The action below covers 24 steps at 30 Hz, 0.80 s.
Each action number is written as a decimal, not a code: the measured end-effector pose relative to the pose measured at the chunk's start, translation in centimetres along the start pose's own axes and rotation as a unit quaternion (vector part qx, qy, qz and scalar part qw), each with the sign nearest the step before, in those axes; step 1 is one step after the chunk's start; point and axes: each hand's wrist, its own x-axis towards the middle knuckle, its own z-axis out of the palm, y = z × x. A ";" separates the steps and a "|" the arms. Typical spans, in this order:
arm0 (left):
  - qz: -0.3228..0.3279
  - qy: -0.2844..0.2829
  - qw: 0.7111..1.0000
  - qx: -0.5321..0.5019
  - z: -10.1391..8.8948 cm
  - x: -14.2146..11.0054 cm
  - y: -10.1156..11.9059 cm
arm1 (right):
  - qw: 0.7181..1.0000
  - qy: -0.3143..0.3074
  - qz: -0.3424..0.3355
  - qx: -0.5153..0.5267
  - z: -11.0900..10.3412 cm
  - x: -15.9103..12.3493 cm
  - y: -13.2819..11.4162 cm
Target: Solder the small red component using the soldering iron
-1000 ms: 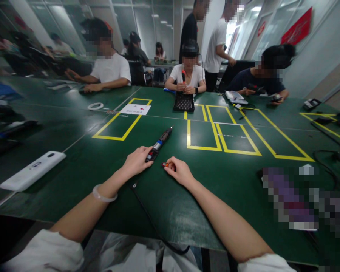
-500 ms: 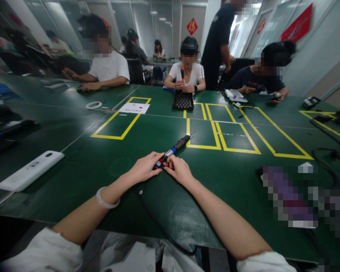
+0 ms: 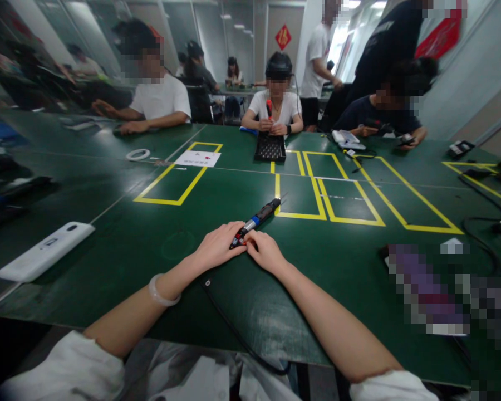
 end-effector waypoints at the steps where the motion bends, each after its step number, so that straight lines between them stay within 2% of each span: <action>1: -0.001 0.005 1.000 0.013 0.1 0.1 0.1 | 1.000 -0.001 0.000 -0.002 0.0 0.0 0.0; 8: -0.007 0.020 0.996 0.082 1.0 0.5 0.3 | 1.000 0.010 0.006 -0.014 -0.2 0.0 -0.4; 13: 0.003 0.025 0.994 0.104 1.0 0.3 -1.1 | 1.000 0.010 0.010 -0.014 -0.2 -0.1 -0.2; 18: -0.016 0.020 0.991 0.133 -0.2 -0.3 -4.3 | 1.000 0.003 0.009 -0.023 -0.2 -0.1 0.0; 24: -0.127 0.003 0.977 0.173 -2.2 -1.5 -10.7 | 0.999 -0.010 0.003 -0.046 -0.3 -0.1 -0.1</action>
